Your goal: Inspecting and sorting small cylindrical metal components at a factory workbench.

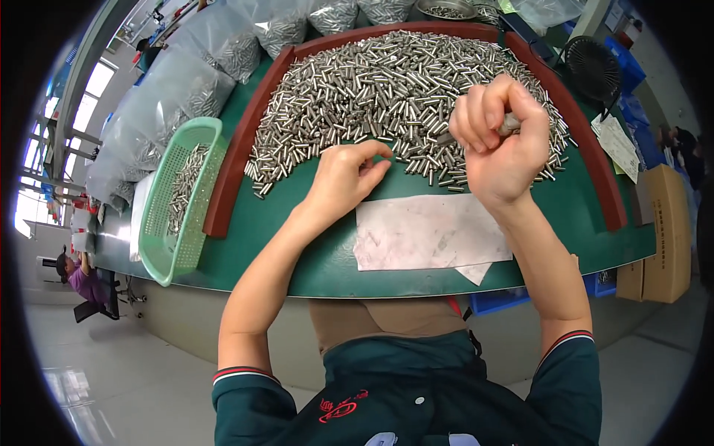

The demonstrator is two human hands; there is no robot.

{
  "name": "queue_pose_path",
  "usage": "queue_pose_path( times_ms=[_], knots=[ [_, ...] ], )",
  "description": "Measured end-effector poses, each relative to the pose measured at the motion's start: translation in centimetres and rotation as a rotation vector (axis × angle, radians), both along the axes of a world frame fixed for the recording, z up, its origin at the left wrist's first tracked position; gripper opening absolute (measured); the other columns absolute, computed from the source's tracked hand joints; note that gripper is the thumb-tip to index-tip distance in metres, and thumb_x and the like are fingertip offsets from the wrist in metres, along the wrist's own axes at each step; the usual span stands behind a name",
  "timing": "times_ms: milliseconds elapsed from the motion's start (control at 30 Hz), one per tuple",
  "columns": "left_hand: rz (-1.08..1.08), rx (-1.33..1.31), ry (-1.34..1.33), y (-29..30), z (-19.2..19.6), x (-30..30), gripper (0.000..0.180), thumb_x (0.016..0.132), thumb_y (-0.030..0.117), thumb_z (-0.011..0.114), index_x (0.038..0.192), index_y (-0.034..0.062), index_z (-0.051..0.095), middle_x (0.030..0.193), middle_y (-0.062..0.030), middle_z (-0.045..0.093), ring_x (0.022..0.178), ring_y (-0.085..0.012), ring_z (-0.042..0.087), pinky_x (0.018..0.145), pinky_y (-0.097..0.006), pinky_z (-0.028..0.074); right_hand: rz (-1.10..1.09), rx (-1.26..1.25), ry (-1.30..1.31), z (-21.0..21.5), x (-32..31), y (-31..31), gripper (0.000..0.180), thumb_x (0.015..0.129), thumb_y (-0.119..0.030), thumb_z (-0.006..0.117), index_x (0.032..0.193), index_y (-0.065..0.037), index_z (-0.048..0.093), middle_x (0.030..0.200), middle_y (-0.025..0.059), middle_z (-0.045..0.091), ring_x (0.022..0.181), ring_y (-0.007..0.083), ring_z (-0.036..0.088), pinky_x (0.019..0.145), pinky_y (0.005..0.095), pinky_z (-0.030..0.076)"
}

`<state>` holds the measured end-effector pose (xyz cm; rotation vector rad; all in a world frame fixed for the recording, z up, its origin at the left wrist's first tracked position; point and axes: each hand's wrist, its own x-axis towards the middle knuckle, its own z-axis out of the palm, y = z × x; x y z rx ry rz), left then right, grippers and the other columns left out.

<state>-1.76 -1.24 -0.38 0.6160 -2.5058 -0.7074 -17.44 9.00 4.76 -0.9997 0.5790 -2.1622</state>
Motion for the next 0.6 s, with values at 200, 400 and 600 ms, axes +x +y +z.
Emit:
queue_pose_path(
  times_ms=[200, 400, 600],
  knots=[
    [-0.134, -0.134, 0.004, 0.9, -1.0, -1.1, 0.01, 0.072, 0.012, 0.058, 0.079, 0.0049, 0.057, 0.062, -0.0143, 0.057, 0.059, -0.0314, 0.056, 0.053, -0.039, 0.044, 0.043, 0.277, 0.216, -3.0, 3.4, 2.2, 0.034, 0.085, -0.019, 0.033, 0.053, -0.007, 0.031, 0.047, 0.0013, 0.03, 0.042, 0.0096, 0.027, 0.041, 0.0242, 0.022],
    [-0.102, -0.062, -0.064, 2.0, -0.3, -0.4, 0.01, 0.074, 0.011, 0.058, 0.081, 0.0039, 0.056, 0.063, -0.0134, 0.056, 0.06, -0.0311, 0.055, 0.054, -0.04, 0.043, 0.04, 0.278, 0.341, -2.8, 5.2, 4.0, 0.034, 0.082, -0.015, 0.036, 0.051, -0.003, 0.032, 0.046, 0.0028, 0.033, 0.043, 0.0112, 0.03, 0.043, 0.0257, 0.024],
    [-0.1, -0.092, 0.056, 1.3, -0.4, -0.2, 0.009, 0.071, 0.005, 0.06, 0.079, 0.0015, 0.056, 0.063, -0.0128, 0.055, 0.056, -0.0271, 0.054, 0.05, -0.035, 0.042, 0.1, 0.18, 0.379, -4.1, 5.4, 3.4, 0.029, 0.082, -0.015, 0.041, 0.057, -0.001, 0.04, 0.049, 0.0024, 0.038, 0.043, 0.0102, 0.035, 0.042, 0.0259, 0.028]
  ],
)
